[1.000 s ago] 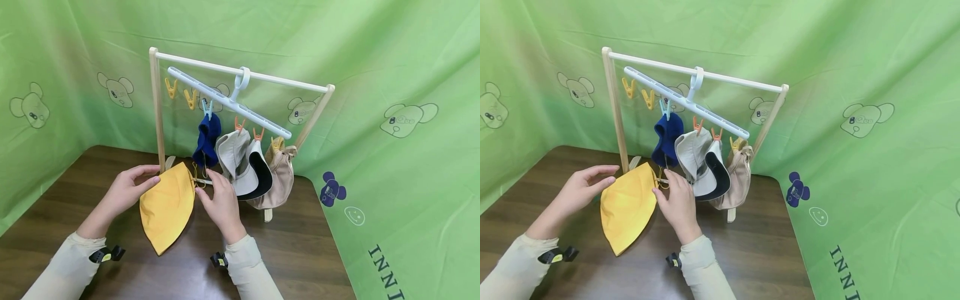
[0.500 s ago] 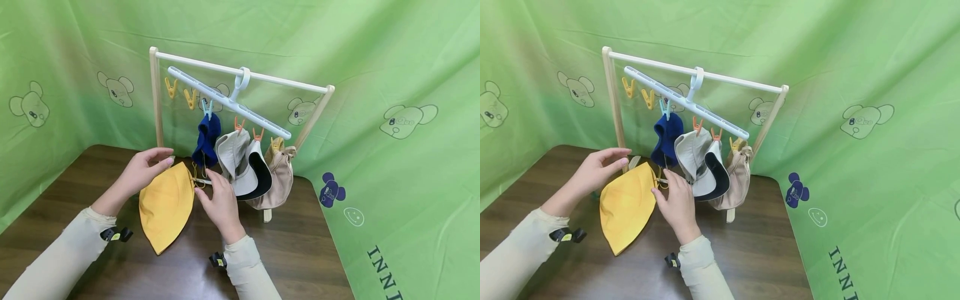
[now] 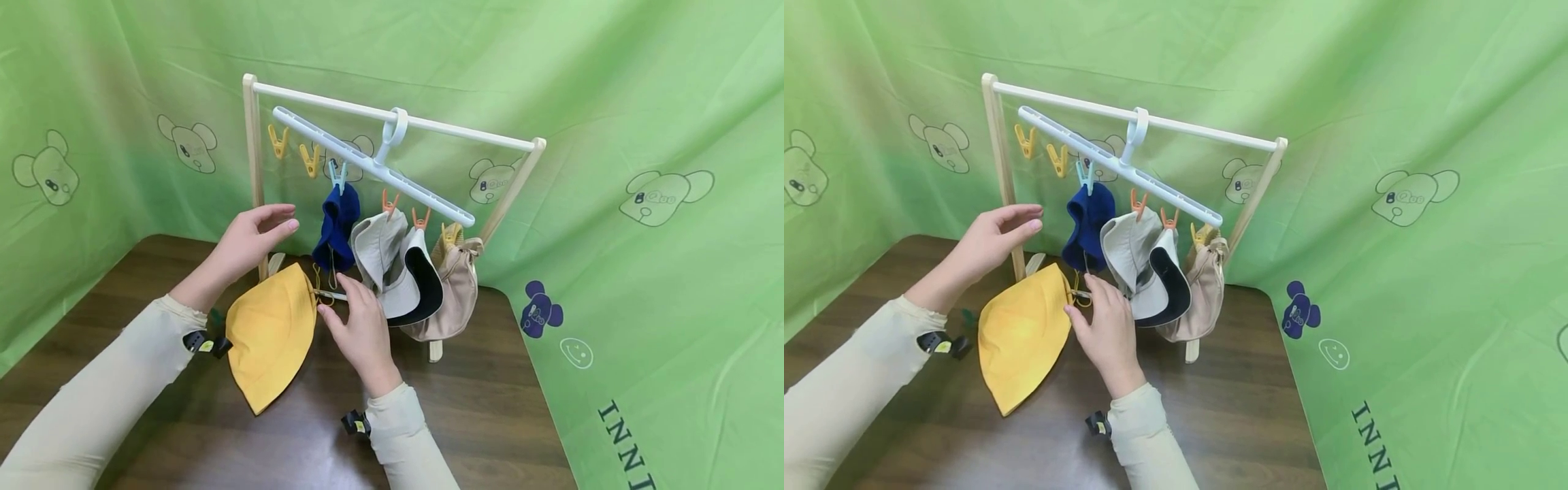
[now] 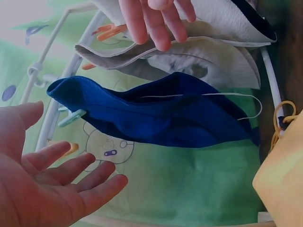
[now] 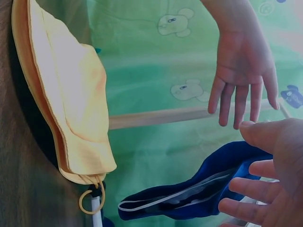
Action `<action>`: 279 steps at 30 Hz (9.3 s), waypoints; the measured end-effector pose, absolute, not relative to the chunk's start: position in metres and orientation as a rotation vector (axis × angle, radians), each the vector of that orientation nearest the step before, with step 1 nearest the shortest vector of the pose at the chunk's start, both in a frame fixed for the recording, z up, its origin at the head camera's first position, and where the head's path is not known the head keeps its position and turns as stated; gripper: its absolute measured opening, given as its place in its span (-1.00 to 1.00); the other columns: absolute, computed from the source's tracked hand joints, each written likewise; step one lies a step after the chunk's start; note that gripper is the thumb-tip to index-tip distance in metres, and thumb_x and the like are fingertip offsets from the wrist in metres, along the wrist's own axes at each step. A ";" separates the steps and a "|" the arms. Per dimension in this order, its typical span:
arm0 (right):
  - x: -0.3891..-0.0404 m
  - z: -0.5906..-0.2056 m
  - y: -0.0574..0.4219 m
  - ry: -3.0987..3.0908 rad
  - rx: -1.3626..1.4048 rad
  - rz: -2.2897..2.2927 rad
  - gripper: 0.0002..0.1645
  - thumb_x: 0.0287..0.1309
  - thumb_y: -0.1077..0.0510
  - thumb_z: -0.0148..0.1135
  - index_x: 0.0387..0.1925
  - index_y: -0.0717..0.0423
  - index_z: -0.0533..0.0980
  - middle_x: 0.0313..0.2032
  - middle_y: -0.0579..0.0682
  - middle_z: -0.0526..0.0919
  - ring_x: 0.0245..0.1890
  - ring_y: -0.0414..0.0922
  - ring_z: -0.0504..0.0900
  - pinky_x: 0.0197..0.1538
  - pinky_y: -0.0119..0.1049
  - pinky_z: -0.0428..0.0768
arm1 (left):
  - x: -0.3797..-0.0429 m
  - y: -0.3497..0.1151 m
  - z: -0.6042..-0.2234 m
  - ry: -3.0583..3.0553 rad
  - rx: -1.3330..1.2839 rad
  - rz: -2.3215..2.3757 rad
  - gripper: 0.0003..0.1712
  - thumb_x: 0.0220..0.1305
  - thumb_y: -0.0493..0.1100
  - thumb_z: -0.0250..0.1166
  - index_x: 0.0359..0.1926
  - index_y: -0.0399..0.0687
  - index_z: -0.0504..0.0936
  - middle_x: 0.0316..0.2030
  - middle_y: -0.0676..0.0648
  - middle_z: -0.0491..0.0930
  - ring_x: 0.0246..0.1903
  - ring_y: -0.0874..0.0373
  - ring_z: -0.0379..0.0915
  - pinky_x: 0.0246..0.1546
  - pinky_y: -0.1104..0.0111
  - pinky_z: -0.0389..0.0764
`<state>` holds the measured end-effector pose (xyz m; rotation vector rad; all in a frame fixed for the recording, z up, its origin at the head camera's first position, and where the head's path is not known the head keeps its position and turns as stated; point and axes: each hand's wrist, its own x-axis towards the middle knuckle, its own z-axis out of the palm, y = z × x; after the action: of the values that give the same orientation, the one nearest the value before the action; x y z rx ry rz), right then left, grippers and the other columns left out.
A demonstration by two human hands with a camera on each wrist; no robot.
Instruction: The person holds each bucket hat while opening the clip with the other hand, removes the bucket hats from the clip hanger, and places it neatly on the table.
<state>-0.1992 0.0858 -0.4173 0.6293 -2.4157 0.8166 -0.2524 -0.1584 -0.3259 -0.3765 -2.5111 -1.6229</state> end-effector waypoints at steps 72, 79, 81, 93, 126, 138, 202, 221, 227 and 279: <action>-0.216 -0.388 0.070 -2.449 0.514 0.967 -0.20 0.28 -0.14 0.40 0.44 0.04 0.39 0.31 0.01 0.57 0.29 -0.03 0.56 0.32 -0.06 0.52 | -0.327 -0.082 -0.257 -2.548 -0.239 -1.720 -0.26 0.45 0.19 0.23 0.44 -0.15 0.36 0.37 -0.20 0.41 0.33 -0.05 0.35 0.34 0.04 0.41; -0.216 -0.384 0.070 -2.477 0.485 0.998 -0.18 0.29 -0.15 0.39 0.47 0.00 0.35 0.34 -0.05 0.54 0.32 -0.06 0.52 0.34 -0.06 0.51 | -0.327 -0.083 -0.255 -2.529 -0.167 -1.596 -0.44 0.41 0.17 0.29 0.16 -0.17 0.61 0.14 -0.16 0.60 0.10 0.01 0.47 0.17 0.12 0.52; -0.217 -0.382 0.069 -2.478 0.484 1.002 -0.18 0.29 -0.14 0.39 0.47 0.00 0.35 0.33 -0.06 0.55 0.33 -0.06 0.52 0.34 -0.07 0.50 | -0.329 -0.083 -0.255 -2.524 -0.169 -1.589 -0.39 0.39 0.19 0.31 0.21 -0.18 0.59 0.19 -0.18 0.58 0.15 -0.01 0.46 0.20 0.10 0.51; -0.221 -0.381 0.067 -2.486 0.495 1.015 -0.17 0.29 -0.15 0.38 0.48 -0.01 0.33 0.32 -0.07 0.56 0.32 -0.07 0.53 0.33 -0.06 0.51 | -0.340 -0.080 -0.267 -2.442 -0.175 -1.562 -0.34 0.26 0.21 0.44 0.24 -0.08 0.63 0.02 -0.13 0.60 -0.11 0.05 0.42 -0.12 0.27 0.48; -0.229 -0.369 0.045 -2.518 0.345 1.176 0.05 0.27 -0.23 0.36 0.59 0.03 0.11 0.48 0.10 0.33 0.44 0.04 0.39 0.41 0.02 0.42 | -0.318 -0.076 -0.267 -2.300 -0.139 -1.464 -0.66 0.29 0.14 0.43 -0.22 -0.03 0.77 -0.43 -0.01 0.67 -0.44 0.12 0.38 -0.41 0.33 0.34; -0.233 -0.368 0.030 -2.443 0.336 1.255 0.04 0.40 -0.15 0.26 0.64 0.04 -0.08 0.55 0.11 0.19 0.49 0.03 0.30 0.45 -0.01 0.37 | -0.320 -0.076 -0.268 -2.304 -0.108 -1.494 -0.58 0.26 0.20 0.43 -0.15 -0.03 0.80 -0.13 -0.06 0.77 -0.40 0.14 0.44 -0.34 0.37 0.37; -0.258 -0.373 0.060 -2.255 0.328 0.812 -0.78 0.41 0.15 0.12 -0.21 0.14 0.66 -0.40 0.17 0.76 -0.37 0.17 0.76 -0.35 0.08 0.63 | -0.318 -0.069 -0.273 -2.334 -0.203 -1.395 -0.37 0.39 0.19 0.30 -0.65 -0.13 0.38 -0.02 -0.01 0.71 -0.55 0.10 0.27 -0.56 0.37 0.23; -0.257 -0.379 0.069 -2.226 0.322 0.808 -0.77 0.42 0.15 0.11 -0.24 0.14 0.66 -0.47 0.13 0.73 -0.45 0.12 0.75 -0.44 0.03 0.61 | -0.318 -0.067 -0.269 -2.363 -0.204 -1.409 -0.35 0.39 0.17 0.31 -0.66 -0.13 0.33 0.04 0.01 0.69 -0.60 0.12 0.20 -0.60 0.38 0.18; -0.254 -0.380 0.071 -2.218 0.317 0.810 -0.77 0.42 0.15 0.12 -0.20 0.15 0.67 -0.43 0.14 0.75 -0.43 0.12 0.74 -0.42 0.05 0.61 | -0.317 -0.067 -0.269 -2.354 -0.208 -1.428 -0.34 0.39 0.20 0.30 -0.68 -0.11 0.31 0.10 -0.01 0.69 -0.65 0.15 0.16 -0.63 0.39 0.19; -0.256 -0.405 0.118 -2.086 0.450 0.828 -0.75 0.41 0.21 0.18 -0.08 0.31 0.67 -0.25 0.24 0.78 -0.27 0.15 0.78 -0.21 -0.01 0.72 | -0.327 -0.069 -0.286 -2.160 -0.286 -1.699 -0.57 0.29 0.19 0.43 -0.22 -0.11 0.73 0.24 -0.03 0.63 0.28 0.22 0.47 -0.25 0.40 0.43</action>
<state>-0.2558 0.1181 -0.4050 0.4500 -2.0856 0.8285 -0.3273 -0.0691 -0.2858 -0.2860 -2.1600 -1.6988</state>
